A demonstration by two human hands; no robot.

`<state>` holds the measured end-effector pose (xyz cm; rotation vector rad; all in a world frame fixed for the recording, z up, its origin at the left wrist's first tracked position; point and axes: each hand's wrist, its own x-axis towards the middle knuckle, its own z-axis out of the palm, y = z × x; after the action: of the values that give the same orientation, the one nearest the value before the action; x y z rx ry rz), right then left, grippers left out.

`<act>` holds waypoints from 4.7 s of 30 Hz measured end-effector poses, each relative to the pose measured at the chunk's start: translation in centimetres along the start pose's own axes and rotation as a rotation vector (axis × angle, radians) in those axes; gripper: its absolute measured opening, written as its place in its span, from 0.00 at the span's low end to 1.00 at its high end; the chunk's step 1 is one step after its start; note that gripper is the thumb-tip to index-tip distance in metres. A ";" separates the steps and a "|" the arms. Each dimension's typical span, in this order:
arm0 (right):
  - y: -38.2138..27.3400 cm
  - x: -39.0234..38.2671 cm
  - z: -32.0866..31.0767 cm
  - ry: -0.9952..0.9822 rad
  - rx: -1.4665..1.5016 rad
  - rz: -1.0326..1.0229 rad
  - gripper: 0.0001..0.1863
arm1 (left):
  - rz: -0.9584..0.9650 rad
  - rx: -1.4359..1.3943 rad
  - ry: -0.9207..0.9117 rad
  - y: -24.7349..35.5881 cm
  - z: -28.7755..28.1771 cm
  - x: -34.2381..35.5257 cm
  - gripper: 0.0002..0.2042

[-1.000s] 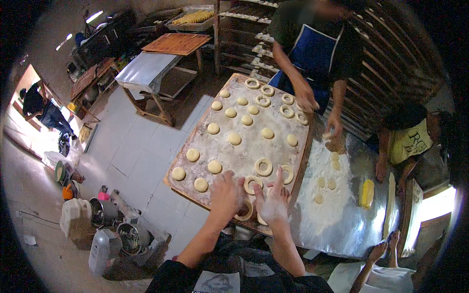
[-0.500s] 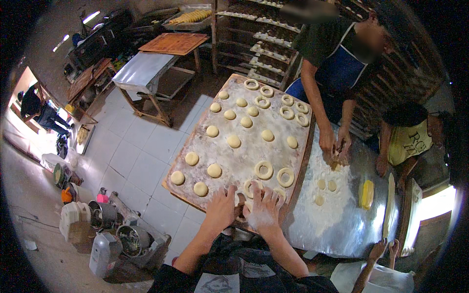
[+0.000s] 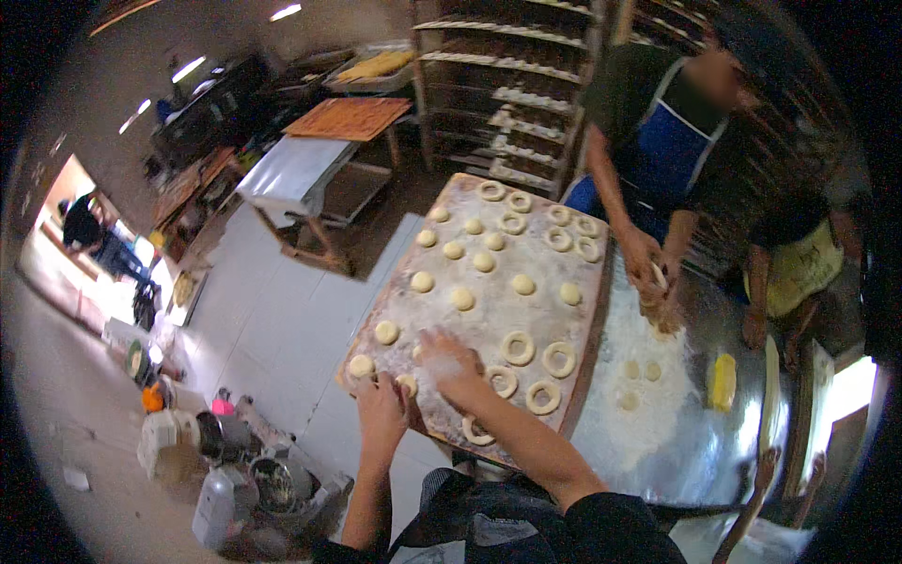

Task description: The person shapes small dough balls into rings by hand and places them on a wooden board. A coworker also shapes dough nearby while another person rolls dough in the background.

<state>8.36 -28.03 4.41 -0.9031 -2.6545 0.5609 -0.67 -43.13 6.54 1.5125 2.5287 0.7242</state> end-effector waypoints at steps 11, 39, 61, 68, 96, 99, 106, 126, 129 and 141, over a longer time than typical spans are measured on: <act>12.0 -23.6 -13.9 0.282 0.446 0.479 0.17 | 0.220 -0.392 -0.065 12.9 1.7 -0.6 0.12; 22.1 -35.6 -21.9 0.449 0.529 0.693 0.20 | 0.240 -0.883 -0.558 38.6 11.7 -9.1 0.13; 12.2 -26.8 -17.9 0.424 1.118 0.141 0.30 | 0.306 -1.022 -0.088 29.5 8.7 -7.1 0.14; 9.6 -23.4 -15.2 0.408 1.235 -0.021 0.44 | 0.273 -0.791 -0.023 24.7 6.5 -6.8 0.08; -0.8 -11.6 -9.6 0.055 0.815 0.053 0.41 | 0.068 -0.650 -0.016 11.3 -0.3 -2.6 0.13; -2.2 -9.4 -9.5 -0.061 0.846 0.346 0.44 | -0.139 -0.529 -0.155 10.4 -1.0 -0.9 0.17; -1.6 -7.9 -7.6 0.079 0.103 0.330 0.46 | -0.192 -0.026 -0.042 4.7 -2.3 2.2 0.25; 17.2 -33.0 -13.9 0.378 0.032 1.130 0.16 | 0.256 -0.481 -0.340 15.6 2.9 -0.8 0.19; 20.5 -35.4 -13.4 0.303 -0.128 1.217 0.14 | 0.466 -0.584 -0.472 21.5 6.1 -2.3 0.13; 17.4 -36.4 -19.7 0.436 0.841 0.785 0.21 | 0.367 -0.688 -0.831 33.3 11.6 -6.9 0.17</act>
<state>52.73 -32.93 9.17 -1.4936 -1.3699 1.3158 33.28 -32.07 10.31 1.5526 1.2504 0.6915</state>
